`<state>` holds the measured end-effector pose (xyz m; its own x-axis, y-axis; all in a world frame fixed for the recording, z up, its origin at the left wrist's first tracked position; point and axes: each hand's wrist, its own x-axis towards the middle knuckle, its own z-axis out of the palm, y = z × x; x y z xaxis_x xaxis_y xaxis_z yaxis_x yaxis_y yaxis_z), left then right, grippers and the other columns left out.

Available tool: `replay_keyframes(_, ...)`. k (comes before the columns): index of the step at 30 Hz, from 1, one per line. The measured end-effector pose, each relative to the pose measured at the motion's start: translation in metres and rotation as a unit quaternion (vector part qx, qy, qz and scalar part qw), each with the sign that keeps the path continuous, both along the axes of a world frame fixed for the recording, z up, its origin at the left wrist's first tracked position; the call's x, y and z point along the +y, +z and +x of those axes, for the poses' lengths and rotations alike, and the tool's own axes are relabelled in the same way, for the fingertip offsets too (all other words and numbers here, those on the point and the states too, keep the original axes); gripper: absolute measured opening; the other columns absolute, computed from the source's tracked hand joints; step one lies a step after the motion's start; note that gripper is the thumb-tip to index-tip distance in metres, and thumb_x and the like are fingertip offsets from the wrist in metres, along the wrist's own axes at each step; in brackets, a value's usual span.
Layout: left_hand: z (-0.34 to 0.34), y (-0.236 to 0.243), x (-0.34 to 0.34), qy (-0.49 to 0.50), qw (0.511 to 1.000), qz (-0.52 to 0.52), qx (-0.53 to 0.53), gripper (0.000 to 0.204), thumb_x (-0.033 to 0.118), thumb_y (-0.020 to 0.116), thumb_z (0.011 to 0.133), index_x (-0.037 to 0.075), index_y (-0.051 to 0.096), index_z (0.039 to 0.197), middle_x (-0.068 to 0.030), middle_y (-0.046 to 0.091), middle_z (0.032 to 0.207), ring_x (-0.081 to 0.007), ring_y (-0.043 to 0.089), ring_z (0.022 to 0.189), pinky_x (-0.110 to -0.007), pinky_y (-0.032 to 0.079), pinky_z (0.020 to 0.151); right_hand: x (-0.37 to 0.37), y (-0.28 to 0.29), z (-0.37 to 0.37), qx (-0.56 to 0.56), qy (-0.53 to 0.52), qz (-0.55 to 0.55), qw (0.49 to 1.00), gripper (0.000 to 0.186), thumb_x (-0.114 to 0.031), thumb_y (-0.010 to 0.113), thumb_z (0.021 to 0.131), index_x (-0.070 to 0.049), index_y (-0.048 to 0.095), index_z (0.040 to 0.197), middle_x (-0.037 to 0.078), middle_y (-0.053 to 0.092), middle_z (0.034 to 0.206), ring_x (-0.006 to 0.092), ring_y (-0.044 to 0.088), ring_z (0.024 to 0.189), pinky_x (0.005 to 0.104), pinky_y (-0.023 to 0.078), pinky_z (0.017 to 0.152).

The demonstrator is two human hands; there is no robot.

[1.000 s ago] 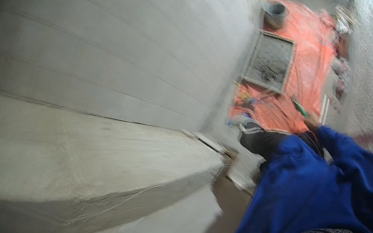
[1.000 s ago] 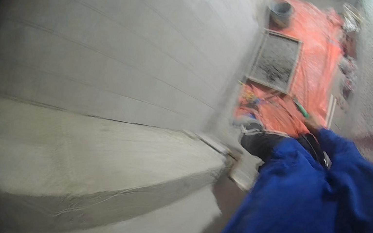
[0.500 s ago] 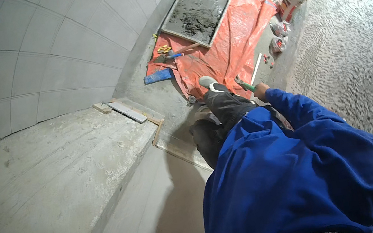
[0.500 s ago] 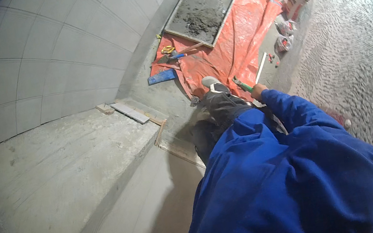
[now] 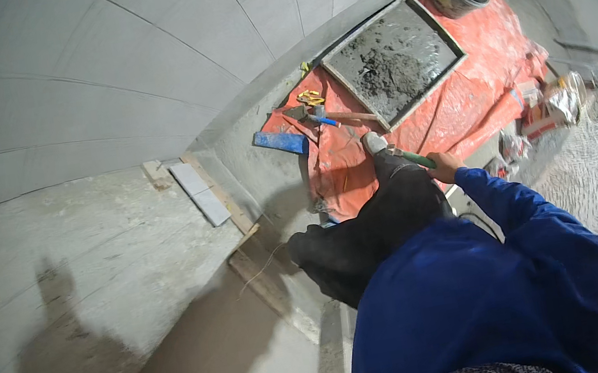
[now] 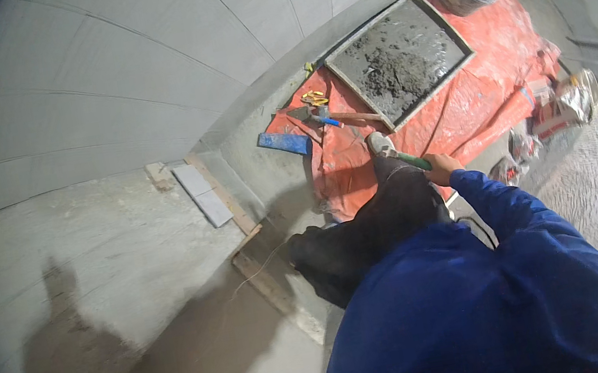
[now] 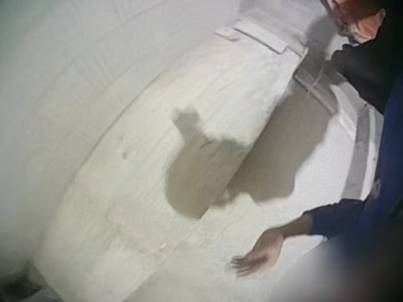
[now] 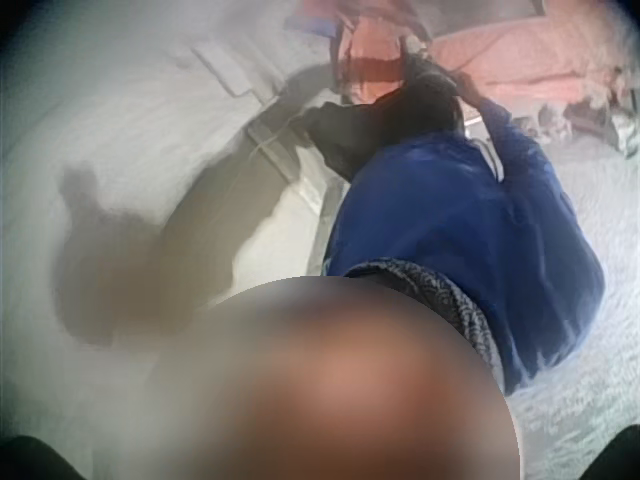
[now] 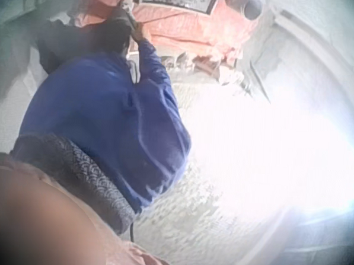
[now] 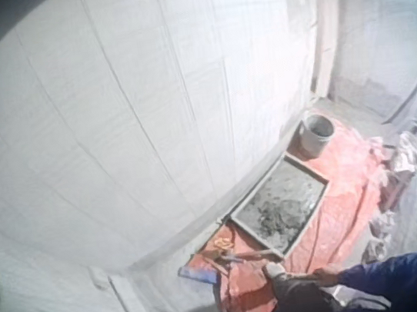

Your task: The person uses a hammer and chisel to remove material from a wall corner, then installs a wooden support and ties a string to it. The person adjusts the string and checks alignment against the wall.

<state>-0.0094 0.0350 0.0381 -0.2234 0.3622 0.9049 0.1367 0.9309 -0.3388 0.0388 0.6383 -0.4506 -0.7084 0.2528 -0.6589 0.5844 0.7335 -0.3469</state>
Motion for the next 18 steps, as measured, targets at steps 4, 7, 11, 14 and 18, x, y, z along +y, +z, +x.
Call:
replay_keyframes(4, -0.044, -0.211, 0.115, 0.084, 0.934, 0.196, -0.285, 0.038, 0.024, 0.044, 0.101, -0.011, 0.061, 0.101, -0.0244, 0.067, 0.094, -0.0349, 0.065, 0.089, -0.041, 0.056, 0.072, 0.051, -0.059, -0.040, -0.049, 0.002, -0.036, 0.998, 0.036, -0.024, 0.059, 0.078, -0.006, 0.059, 0.110, 0.024, 0.067, 0.095, 0.0403, 0.065, 0.093, 0.0495, 0.050, 0.080)
replay_keyframes(7, -0.090, -0.328, 0.179, -0.046, 0.862, 0.244, -0.442, 0.022, 0.013, 0.055, 0.095, -0.006, 0.066, 0.094, -0.0205, 0.069, 0.098, -0.0305, 0.067, 0.090, -0.039, 0.055, 0.074, 0.063, -0.074, -0.036, -0.072, -0.003, -0.064, 0.995, 0.039, -0.024, 0.062, 0.076, -0.005, 0.058, 0.110, 0.025, 0.067, 0.093, 0.0422, 0.064, 0.091, 0.0497, 0.050, 0.080)
replay_keyframes(11, -0.130, -0.457, 0.227, -0.006, 0.715, 0.391, -0.579, 0.015, 0.010, 0.065, 0.088, -0.004, 0.065, 0.095, -0.0141, 0.066, 0.099, -0.0201, 0.064, 0.087, -0.030, 0.051, 0.079, 0.055, -0.082, -0.024, -0.058, 0.023, -0.075, 0.995, 0.042, -0.030, 0.064, 0.079, -0.005, 0.058, 0.112, 0.025, 0.066, 0.095, 0.0430, 0.064, 0.093, 0.0506, 0.049, 0.081)
replay_keyframes(14, -0.161, -0.564, 0.240, -0.108, 0.553, 0.574, -0.594, 0.010, 0.003, 0.065, 0.086, -0.004, 0.064, 0.093, -0.0100, 0.061, 0.096, -0.0167, 0.060, 0.086, -0.029, 0.050, 0.078, 0.044, -0.095, -0.020, -0.098, 0.030, -0.087, 0.991, 0.046, -0.036, 0.065, 0.082, -0.006, 0.055, 0.116, 0.026, 0.066, 0.092, 0.0443, 0.064, 0.090, 0.0519, 0.050, 0.079)
replay_keyframes(18, -0.206, -0.717, 0.247, -0.001, 0.522, 0.460, -0.719, 0.013, 0.008, 0.068, 0.085, -0.003, 0.064, 0.092, -0.0088, 0.065, 0.086, -0.0157, 0.062, 0.080, -0.028, 0.050, 0.075, 0.036, -0.120, -0.011, -0.173, 0.088, -0.083, 0.977, 0.051, -0.041, 0.065, 0.083, -0.008, 0.051, 0.119, 0.027, 0.066, 0.084, 0.0462, 0.065, 0.083, 0.0544, 0.051, 0.074)
